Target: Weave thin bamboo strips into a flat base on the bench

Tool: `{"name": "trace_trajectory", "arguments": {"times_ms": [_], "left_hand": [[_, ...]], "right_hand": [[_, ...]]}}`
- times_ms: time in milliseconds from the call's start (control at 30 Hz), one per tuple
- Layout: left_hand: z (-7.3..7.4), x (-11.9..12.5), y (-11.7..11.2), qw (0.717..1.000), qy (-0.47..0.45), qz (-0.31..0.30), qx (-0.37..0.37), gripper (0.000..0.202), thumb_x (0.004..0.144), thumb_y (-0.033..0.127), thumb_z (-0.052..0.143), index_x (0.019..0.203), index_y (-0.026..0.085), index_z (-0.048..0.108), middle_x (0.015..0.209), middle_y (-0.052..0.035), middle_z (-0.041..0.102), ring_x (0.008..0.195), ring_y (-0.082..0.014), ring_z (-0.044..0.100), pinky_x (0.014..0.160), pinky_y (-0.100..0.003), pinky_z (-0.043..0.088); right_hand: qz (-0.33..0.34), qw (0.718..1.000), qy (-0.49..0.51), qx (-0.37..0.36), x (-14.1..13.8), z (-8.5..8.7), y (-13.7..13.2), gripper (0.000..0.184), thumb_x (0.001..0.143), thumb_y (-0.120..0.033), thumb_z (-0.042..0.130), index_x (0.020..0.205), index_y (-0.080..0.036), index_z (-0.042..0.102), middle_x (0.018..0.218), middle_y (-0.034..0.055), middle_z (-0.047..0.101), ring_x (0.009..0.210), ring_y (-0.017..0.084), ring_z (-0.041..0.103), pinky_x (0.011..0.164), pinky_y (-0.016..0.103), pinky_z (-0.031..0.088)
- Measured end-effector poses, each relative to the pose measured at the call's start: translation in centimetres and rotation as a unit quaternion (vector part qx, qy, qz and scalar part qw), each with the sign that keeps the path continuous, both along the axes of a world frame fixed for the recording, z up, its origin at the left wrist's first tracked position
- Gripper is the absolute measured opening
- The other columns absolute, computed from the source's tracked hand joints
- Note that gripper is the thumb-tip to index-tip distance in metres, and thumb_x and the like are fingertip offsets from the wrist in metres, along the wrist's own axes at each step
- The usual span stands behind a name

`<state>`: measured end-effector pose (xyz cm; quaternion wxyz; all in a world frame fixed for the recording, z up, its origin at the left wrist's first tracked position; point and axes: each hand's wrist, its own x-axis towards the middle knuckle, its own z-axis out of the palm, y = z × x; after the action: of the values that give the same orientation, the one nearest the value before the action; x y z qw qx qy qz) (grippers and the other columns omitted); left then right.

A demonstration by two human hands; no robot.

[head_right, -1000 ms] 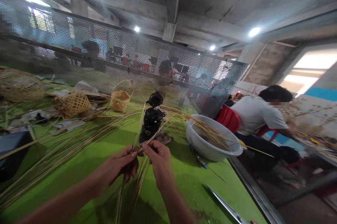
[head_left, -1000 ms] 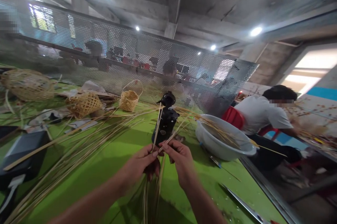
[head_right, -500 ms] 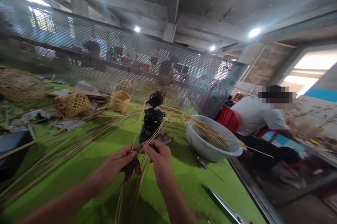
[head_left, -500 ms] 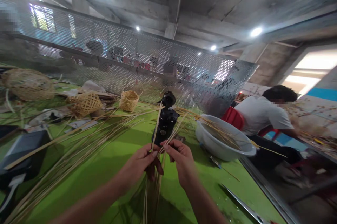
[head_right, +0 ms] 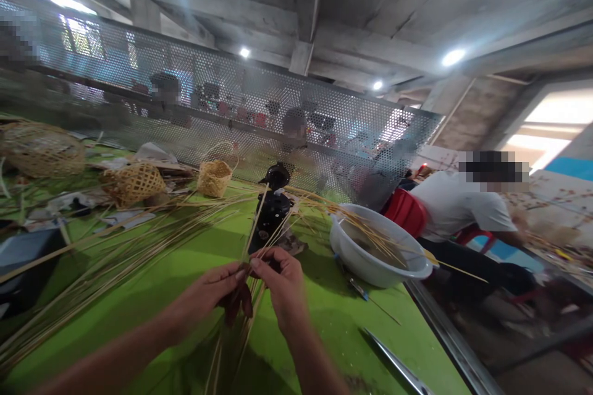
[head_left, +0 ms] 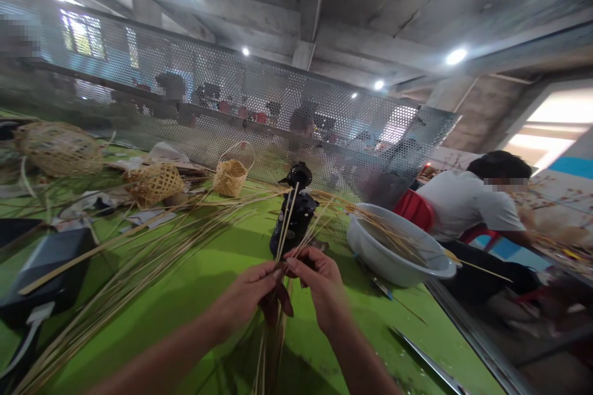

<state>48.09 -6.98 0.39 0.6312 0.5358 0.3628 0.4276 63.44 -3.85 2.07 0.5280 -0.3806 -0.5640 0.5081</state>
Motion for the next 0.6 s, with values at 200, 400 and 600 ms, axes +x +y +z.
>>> {"name": "trace_trajectory", "arguments": {"times_ms": [200,400,600], "left_hand": [[0.1,0.1,0.0,1.000,0.002,-0.010,-0.008,0.048,0.081,0.066,0.059,0.103,0.024,0.066,0.071,-0.0085,0.074,0.047,-0.0164,0.057,0.052,-0.028,0.045],[-0.1,0.1,0.1,1.000,0.005,-0.023,-0.005,0.050,0.082,0.066,0.059,0.105,0.021,0.064,0.073,-0.0090,0.075,0.049,-0.0155,0.058,0.054,-0.027,0.046],[0.0,0.0,-0.3,1.000,-0.007,-0.026,-0.005,0.050,0.087,0.062,0.056,0.105,0.016,0.061,0.073,-0.0089,0.075,0.050,-0.0132,0.059,0.056,-0.025,0.048]], "right_hand": [[0.006,1.000,-0.013,0.000,0.0,-0.4,0.1,0.022,0.070,-0.037,0.078,0.079,-0.018,0.073,0.068,0.0005,0.063,0.061,0.013,0.052,0.057,0.024,0.041],[0.024,0.999,0.023,0.000,-0.1,-0.8,0.3,0.023,0.068,-0.036,0.081,0.075,-0.017,0.071,0.070,0.0007,0.063,0.065,0.013,0.053,0.062,0.024,0.044],[0.036,0.999,-0.010,0.021,0.2,-1.2,0.5,0.022,0.072,-0.037,0.079,0.082,-0.017,0.075,0.076,0.0020,0.064,0.064,0.012,0.050,0.058,0.023,0.041]]}}
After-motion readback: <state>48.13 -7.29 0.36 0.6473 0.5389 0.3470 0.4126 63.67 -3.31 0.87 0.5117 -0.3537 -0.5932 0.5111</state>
